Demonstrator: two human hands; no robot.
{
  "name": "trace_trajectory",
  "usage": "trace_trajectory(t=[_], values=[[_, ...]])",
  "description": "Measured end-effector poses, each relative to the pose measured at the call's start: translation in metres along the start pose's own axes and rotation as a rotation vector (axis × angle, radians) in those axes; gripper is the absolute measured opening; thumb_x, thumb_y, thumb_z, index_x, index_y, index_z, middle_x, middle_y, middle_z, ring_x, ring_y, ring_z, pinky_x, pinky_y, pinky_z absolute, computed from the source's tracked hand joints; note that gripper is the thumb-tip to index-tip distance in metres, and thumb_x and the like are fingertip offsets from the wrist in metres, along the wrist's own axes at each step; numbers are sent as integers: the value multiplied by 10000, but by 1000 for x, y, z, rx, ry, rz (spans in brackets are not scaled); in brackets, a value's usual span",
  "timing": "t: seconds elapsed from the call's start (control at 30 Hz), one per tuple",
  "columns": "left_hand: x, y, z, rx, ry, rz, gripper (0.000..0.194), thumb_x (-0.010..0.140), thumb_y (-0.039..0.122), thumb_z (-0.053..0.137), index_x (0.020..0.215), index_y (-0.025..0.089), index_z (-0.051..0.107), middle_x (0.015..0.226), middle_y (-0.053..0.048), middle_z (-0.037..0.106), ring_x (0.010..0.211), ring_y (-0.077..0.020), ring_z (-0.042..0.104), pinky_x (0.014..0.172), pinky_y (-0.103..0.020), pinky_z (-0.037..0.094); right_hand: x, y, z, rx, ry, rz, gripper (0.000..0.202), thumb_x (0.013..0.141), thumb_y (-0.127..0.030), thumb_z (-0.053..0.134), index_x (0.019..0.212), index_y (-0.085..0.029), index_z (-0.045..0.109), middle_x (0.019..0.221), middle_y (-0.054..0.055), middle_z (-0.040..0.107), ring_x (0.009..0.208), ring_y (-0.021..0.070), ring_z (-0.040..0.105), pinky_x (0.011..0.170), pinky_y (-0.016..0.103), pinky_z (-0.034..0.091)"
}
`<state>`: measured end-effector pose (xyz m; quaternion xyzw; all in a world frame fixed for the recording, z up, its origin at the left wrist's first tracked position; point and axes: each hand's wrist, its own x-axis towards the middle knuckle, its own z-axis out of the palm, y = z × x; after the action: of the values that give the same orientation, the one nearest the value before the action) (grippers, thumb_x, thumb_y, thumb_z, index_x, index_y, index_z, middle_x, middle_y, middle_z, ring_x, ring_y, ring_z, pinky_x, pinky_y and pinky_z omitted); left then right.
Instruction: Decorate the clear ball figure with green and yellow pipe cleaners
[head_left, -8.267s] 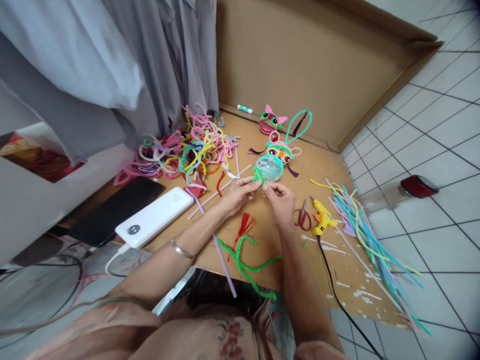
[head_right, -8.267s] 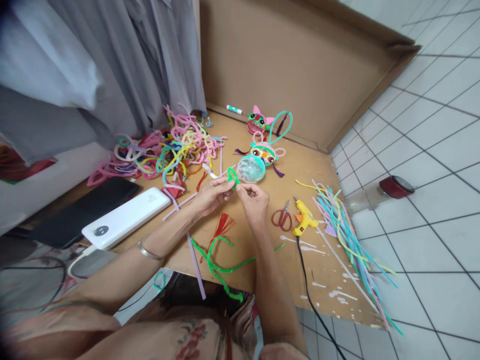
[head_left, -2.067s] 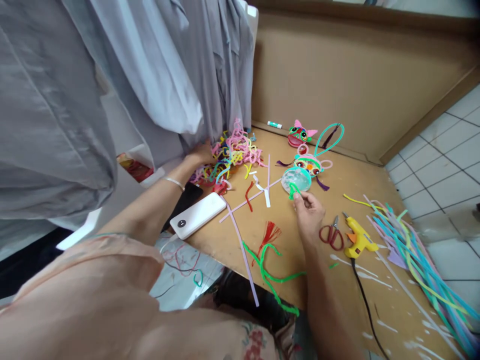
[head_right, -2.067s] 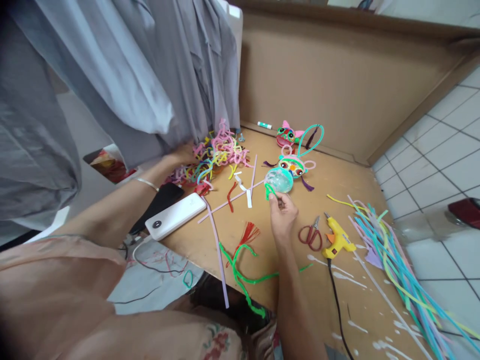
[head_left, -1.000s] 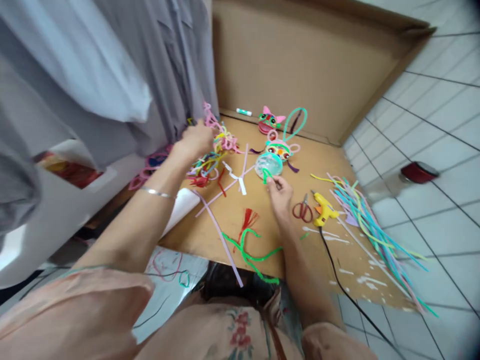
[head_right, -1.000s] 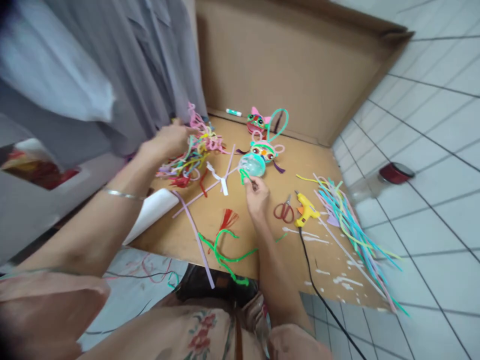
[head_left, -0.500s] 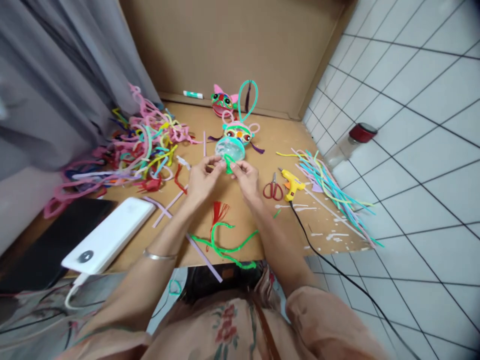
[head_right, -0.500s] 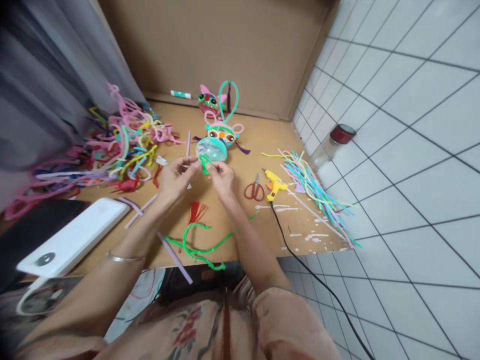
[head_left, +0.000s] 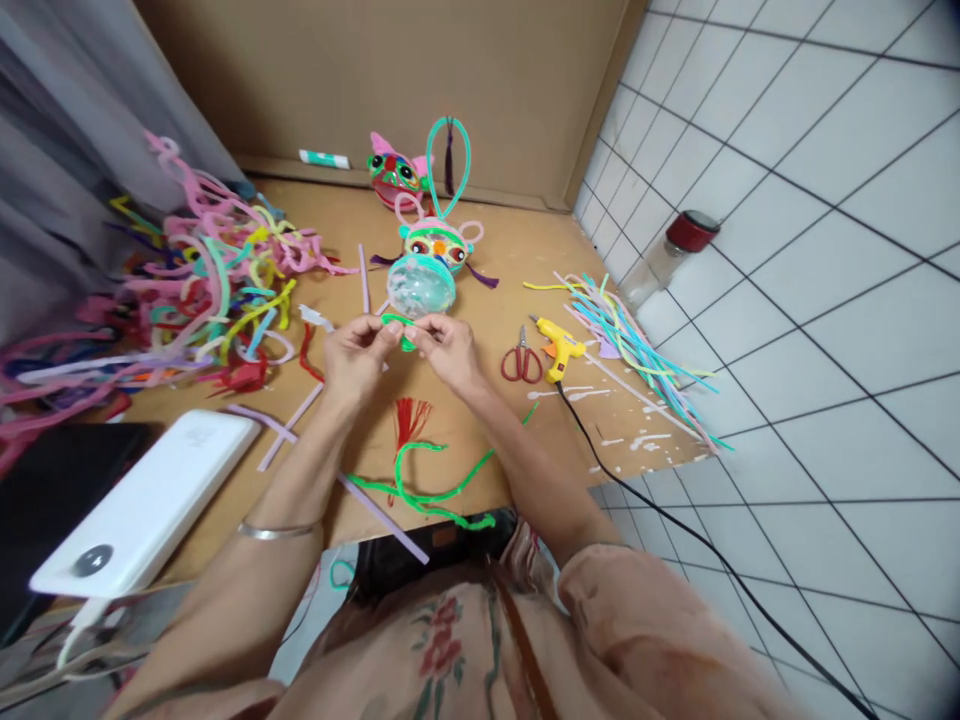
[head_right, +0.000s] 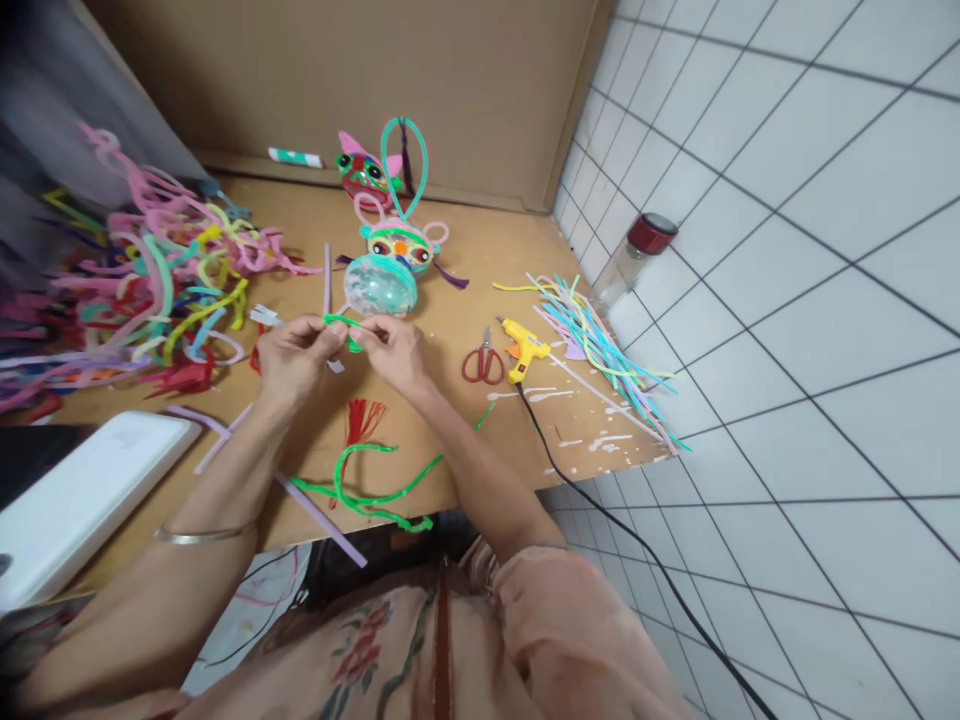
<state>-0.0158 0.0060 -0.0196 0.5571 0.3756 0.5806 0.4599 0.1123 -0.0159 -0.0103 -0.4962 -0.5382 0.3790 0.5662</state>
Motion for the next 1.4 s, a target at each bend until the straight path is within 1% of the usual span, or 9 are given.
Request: trace_trajectory(t=[0.13,0.27,0.4,0.57,0.73,0.83,0.97,1.2,1.4], values=[[1,-3,-4,2,-6,38,196,700,301,745,592,190,623,512,32,514,441,-70,390,415,-210,301,0,0,2,-44,-6,12,365,759,-524,654,644,-184,587,584,-35,536,564,91,472,565,229,399],[0,-2,-3,-13,-13,42,247,718,333,745,570,199,600,505,29,515,430,-71,382,398,-218,292,-2,-3,4,-7,0,43,395,750,-553,662,631,-183,587,568,-41,522,543,80,454,552,221,399],[-1,0,-1,-35,34,63,276,734,357,747,574,198,588,498,31,499,440,-71,388,414,-216,302,-4,-6,4,39,-31,70,392,758,-575,645,706,-187,625,593,-38,544,544,77,462,541,211,404],[1,2,-2,-57,104,67,316,734,372,740,546,185,567,466,38,483,419,-64,380,415,-213,297,-3,-4,3,56,-7,55,323,766,-501,651,740,-180,633,640,-27,571,585,85,487,576,221,415],[0,5,-2,-37,92,-17,424,782,508,655,555,169,543,475,30,491,420,-67,405,416,-204,307,-5,-4,0,79,3,25,325,731,-503,654,686,-185,605,602,-36,547,582,94,494,599,238,414],[0,6,0,-74,78,-61,470,798,603,588,630,165,562,554,9,547,458,-83,461,434,-209,335,-6,-7,-3,125,20,4,301,698,-480,674,679,-188,603,590,-37,549,572,99,488,600,245,412],[0,5,2,-118,105,-67,502,784,653,567,706,158,596,623,-4,576,479,-85,463,456,-217,343,-5,-7,-4,136,53,0,275,681,-452,672,662,-187,602,565,-37,537,558,102,466,583,249,388],[-4,9,2,58,55,14,435,803,558,589,627,163,545,550,32,470,529,-95,412,526,-225,336,-8,-11,-3,90,45,-13,259,679,-434,673,669,-183,614,580,-23,556,567,114,482,587,258,393],[-4,8,5,148,36,52,351,885,448,484,696,160,551,630,9,510,625,-119,453,598,-235,373,-10,-11,0,8,48,-32,251,707,-424,643,657,-181,602,547,-31,529,547,114,459,563,255,364]])
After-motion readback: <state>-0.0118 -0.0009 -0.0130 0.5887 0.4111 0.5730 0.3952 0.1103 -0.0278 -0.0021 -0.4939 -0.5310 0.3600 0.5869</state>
